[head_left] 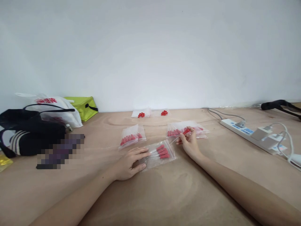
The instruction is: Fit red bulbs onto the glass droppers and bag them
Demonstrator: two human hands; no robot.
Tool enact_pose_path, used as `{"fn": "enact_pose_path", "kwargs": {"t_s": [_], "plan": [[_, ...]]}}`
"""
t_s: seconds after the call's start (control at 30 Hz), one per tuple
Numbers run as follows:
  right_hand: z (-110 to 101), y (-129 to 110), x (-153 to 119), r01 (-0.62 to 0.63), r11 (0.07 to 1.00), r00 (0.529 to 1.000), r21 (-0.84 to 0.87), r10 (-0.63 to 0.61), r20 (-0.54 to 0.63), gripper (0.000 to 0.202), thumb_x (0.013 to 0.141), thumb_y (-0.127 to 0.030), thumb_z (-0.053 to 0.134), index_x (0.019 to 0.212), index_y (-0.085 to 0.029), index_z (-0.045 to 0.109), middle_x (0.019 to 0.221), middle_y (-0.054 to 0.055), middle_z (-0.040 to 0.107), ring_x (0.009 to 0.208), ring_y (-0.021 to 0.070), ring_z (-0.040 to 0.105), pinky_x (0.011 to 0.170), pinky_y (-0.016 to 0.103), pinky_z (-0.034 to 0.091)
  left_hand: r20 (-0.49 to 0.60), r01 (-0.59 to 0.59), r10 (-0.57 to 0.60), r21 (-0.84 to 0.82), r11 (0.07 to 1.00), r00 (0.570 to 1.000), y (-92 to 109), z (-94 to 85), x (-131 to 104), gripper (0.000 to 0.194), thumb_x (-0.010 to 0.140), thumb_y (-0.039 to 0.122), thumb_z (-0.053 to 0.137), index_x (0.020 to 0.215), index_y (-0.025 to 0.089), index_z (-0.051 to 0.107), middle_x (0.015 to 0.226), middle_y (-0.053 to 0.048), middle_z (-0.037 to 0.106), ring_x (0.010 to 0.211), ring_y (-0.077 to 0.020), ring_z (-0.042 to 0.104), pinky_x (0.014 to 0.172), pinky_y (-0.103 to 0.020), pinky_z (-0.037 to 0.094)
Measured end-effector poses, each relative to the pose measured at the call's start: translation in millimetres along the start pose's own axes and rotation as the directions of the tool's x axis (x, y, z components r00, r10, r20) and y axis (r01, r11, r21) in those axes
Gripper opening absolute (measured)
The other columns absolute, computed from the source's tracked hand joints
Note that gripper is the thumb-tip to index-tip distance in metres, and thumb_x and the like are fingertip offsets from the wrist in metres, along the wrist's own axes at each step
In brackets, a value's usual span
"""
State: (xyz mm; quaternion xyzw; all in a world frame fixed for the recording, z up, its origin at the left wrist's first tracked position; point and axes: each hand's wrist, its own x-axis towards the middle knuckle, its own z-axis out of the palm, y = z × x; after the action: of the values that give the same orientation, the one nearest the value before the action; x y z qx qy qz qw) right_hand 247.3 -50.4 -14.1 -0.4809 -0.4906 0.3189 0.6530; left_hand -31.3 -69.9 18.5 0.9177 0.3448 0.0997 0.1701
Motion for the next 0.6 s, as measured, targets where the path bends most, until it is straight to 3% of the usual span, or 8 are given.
{"fn": "enact_pose_path", "kwargs": {"t_s": [0.33, 0.6], "plan": [[10.4, 4.3, -5.0, -0.049, 0.992, 0.99, 0.119, 0.033, 0.136, 0.034, 0.079, -0.043, 0.043, 0.101, -0.026, 0.023, 0.068, -0.002, 0.051, 0.058, 0.017, 0.06, 0.056, 0.037, 0.051, 0.036, 0.009, -0.01, 0.035, 0.999, 0.999, 3.4, -1.6, 1.6, 0.043, 0.086, 0.036, 0.04, 0.128, 0.032, 0.035, 0.137, -0.001, 0.033, 0.124, -0.0227, 0.03, 0.102, -0.043, 0.025], [10.8, -3.2, -9.5, -0.129, 0.969, 0.984, 0.209, 0.099, 0.151, 0.041, 0.071, -0.046, 0.054, 0.095, -0.026, 0.027, 0.065, -0.006, 0.053, 0.055, 0.0138, 0.059, 0.052, 0.03, 0.049, 0.047, 0.018, -0.02, 0.046, 0.999, 0.999, 3.2, -0.8, 1.8, 0.044, 0.086, 0.036, 0.039, 0.129, 0.031, 0.033, 0.137, -0.001, 0.032, 0.125, -0.0218, 0.028, 0.102, -0.043, 0.025]]}}
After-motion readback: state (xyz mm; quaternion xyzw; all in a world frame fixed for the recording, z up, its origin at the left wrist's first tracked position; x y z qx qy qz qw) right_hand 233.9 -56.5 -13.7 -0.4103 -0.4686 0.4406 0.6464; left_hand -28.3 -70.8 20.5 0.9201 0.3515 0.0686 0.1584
